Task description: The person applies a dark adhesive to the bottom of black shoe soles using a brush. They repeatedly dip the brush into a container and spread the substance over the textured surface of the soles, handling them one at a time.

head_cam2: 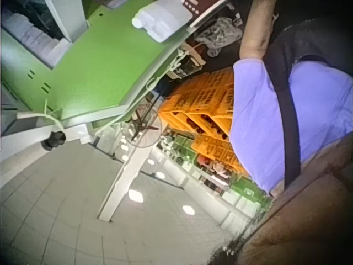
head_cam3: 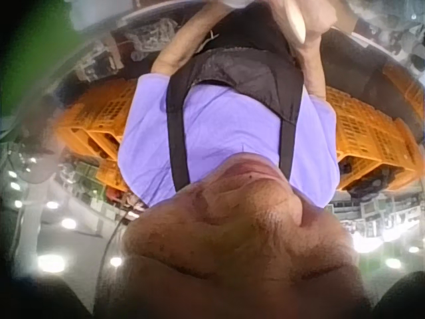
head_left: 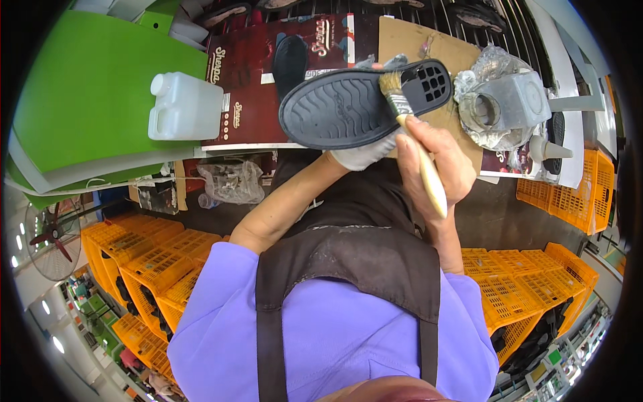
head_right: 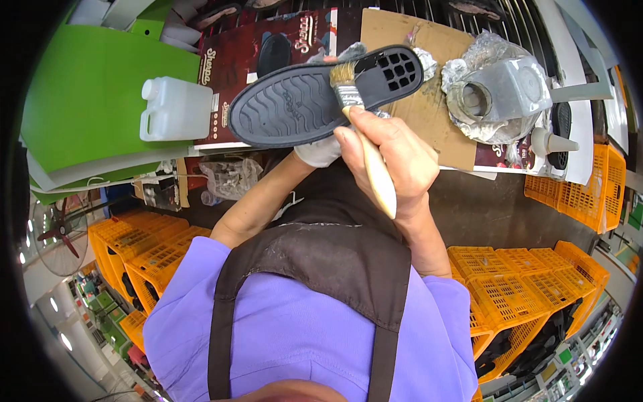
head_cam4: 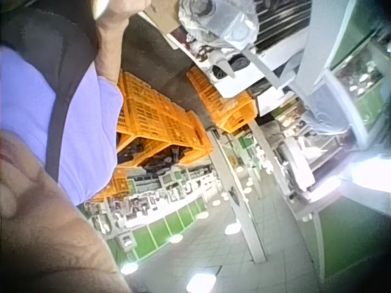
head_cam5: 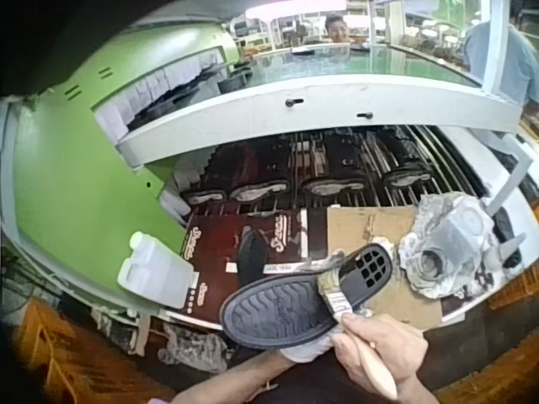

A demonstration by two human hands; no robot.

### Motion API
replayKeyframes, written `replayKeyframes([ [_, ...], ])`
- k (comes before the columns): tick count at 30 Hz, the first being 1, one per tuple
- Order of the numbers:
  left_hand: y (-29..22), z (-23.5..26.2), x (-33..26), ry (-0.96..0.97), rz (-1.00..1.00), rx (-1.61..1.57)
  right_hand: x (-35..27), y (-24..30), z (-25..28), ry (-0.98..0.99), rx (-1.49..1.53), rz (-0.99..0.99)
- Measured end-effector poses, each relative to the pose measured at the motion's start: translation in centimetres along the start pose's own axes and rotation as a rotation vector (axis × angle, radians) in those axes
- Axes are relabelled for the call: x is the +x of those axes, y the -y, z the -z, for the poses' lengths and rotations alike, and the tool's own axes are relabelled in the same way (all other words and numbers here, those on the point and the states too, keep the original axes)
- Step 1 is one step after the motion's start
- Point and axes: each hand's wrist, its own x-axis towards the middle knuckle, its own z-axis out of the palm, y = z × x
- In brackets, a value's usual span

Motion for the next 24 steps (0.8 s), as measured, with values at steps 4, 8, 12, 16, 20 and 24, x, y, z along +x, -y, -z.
replayKeyframes([
  [4, 0.8, -0.2, -0.5, 0.001, 0.108, -0.103, -0.3, 0.0, -0.4, -0.009, -0.016, -0.019],
  [8, 1.6, -0.6, -0.7, -0.078, 0.322, -0.337, -0.4, -0.3, -1.0, -0.026, 0.008, 0.038],
  [12, 1.8, -0.5, -0.6, -0.068, 0.383, -0.373, -0.6, -0.3, -1.4, -0.021, 0.027, 0.029],
  [16, 2.0, -0.5, -0.7, -0.053, 0.37, -0.466, -0.8, 0.1, -1.4, 0.006, 0.036, -0.032],
  [20, 2.2, -0.5, -1.0, -0.001, 0.326, -0.739, -0.9, 0.3, -1.6, 0.02, 0.071, -0.034],
  [24, 2.5, -0.4, -1.2, 0.022, 0.422, -0.739, -1.3, 0.6, -1.7, 0.066, 0.14, -0.079],
])
